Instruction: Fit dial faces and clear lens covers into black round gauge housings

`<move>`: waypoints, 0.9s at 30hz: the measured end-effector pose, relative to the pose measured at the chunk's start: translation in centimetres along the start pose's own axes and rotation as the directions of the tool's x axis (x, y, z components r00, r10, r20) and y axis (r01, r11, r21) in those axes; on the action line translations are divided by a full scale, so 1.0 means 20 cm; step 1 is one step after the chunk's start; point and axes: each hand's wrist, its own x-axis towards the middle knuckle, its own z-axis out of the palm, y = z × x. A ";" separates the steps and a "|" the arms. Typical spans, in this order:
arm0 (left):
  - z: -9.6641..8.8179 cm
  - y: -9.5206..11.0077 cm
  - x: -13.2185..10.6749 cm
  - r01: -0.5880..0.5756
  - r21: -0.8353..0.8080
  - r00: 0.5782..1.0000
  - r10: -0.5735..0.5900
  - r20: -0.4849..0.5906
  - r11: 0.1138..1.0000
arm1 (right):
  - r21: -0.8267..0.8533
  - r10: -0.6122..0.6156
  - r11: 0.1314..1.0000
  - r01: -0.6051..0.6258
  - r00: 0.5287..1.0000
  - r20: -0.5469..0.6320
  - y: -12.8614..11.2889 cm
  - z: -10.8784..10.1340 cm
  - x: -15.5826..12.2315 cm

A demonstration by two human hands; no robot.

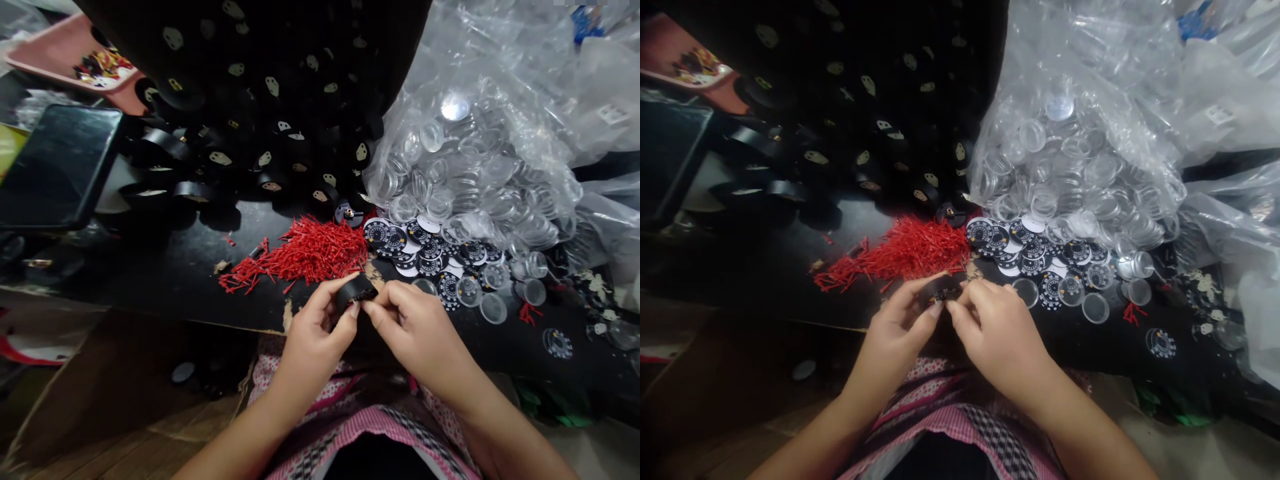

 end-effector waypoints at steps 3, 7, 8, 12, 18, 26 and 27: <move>-0.02 -0.02 0.02 0.175 -0.173 0.977 -0.149 0.151 0.969 | -0.043 -0.064 0.997 0.064 0.998 -0.012 0.02 -0.01 0.01; -0.04 -0.02 0.04 0.202 -0.210 0.967 -0.161 0.197 0.957 | -0.210 -0.262 0.945 0.249 0.965 -0.033 0.04 0.01 0.04; -0.03 -0.02 0.04 0.198 -0.191 0.969 -0.162 0.188 0.961 | -0.268 -0.293 0.924 0.274 0.956 -0.031 0.05 0.02 0.04; 0.00 -0.02 0.01 0.271 -0.250 0.960 -0.240 0.145 0.930 | -0.388 -0.342 0.872 0.300 0.939 -0.043 0.05 0.05 0.05; 0.01 -0.08 -0.03 0.245 -0.280 0.969 -0.239 0.057 0.928 | -0.243 -0.141 0.962 0.127 0.989 -0.041 0.00 0.02 0.05; -0.02 -0.09 0.01 0.189 -0.353 0.980 -0.155 0.123 0.916 | -0.408 0.194 0.884 -0.229 0.973 -0.124 0.26 -0.17 -0.11; 0.00 -0.09 0.01 0.202 -0.358 0.976 -0.159 0.146 0.911 | -0.454 0.226 0.854 -0.253 0.967 -0.114 0.29 -0.18 -0.12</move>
